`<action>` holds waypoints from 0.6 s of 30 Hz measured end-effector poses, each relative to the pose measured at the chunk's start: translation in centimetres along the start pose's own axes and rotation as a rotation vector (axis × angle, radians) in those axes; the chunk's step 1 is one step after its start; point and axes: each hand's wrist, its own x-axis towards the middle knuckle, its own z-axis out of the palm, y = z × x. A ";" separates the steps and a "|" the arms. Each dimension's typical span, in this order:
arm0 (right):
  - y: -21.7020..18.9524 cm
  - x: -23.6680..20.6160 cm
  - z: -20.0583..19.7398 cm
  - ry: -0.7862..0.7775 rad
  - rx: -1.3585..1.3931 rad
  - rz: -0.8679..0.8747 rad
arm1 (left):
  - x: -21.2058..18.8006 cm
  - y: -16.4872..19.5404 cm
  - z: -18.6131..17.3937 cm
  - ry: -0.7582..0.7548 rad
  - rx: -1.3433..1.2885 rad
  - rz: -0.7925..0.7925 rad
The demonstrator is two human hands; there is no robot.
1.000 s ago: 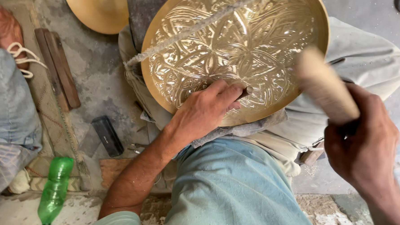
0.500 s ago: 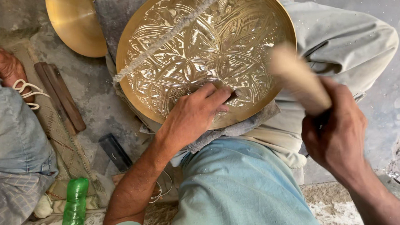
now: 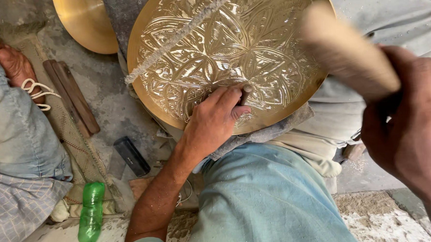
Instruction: The person sits on the floor and uses a hammer and chisel to engrave a floral pattern onto a brass plate. They repeatedly strike the chisel with the hammer to create fine lines and details on the metal surface.
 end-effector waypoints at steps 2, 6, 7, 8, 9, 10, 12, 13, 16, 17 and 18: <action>-0.5 0.5 0.0 -0.047 0.273 0.134 | -0.1 0.0 0.3 0.005 0.025 -0.001; -1.6 1.6 -0.1 -0.171 -0.361 -0.091 | -0.2 0.1 0.7 -0.004 0.043 -0.044; -2.0 1.8 -0.2 -0.127 -0.273 -0.069 | -0.2 0.1 0.7 -0.002 0.049 -0.057; -2.4 1.9 -0.4 -0.080 -0.186 -0.051 | -0.2 0.1 0.7 0.008 0.035 -0.046; -2.8 2.0 -0.5 -0.033 -0.097 -0.035 | -0.1 0.1 0.6 0.019 0.022 -0.038; -3.1 2.3 -0.4 -0.099 -0.166 -0.030 | -0.1 0.2 0.6 0.028 0.008 -0.034; -3.5 2.7 -0.5 -0.221 -0.316 -0.016 | -0.1 0.3 0.4 0.011 0.054 -0.040; -3.6 2.8 -0.5 -0.156 -0.241 -0.043 | 0.1 0.2 0.3 0.010 0.080 -0.039; -3.2 2.5 -0.4 -0.119 -0.138 -0.004 | 0.3 0.3 0.1 -0.014 0.040 -0.066; -3.1 2.1 0.0 -0.189 -0.194 0.075 | 0.3 0.2 0.0 -0.010 0.055 -0.060; -2.9 1.8 0.3 -0.255 -0.252 0.158 | 0.3 0.2 0.0 -0.007 0.069 -0.049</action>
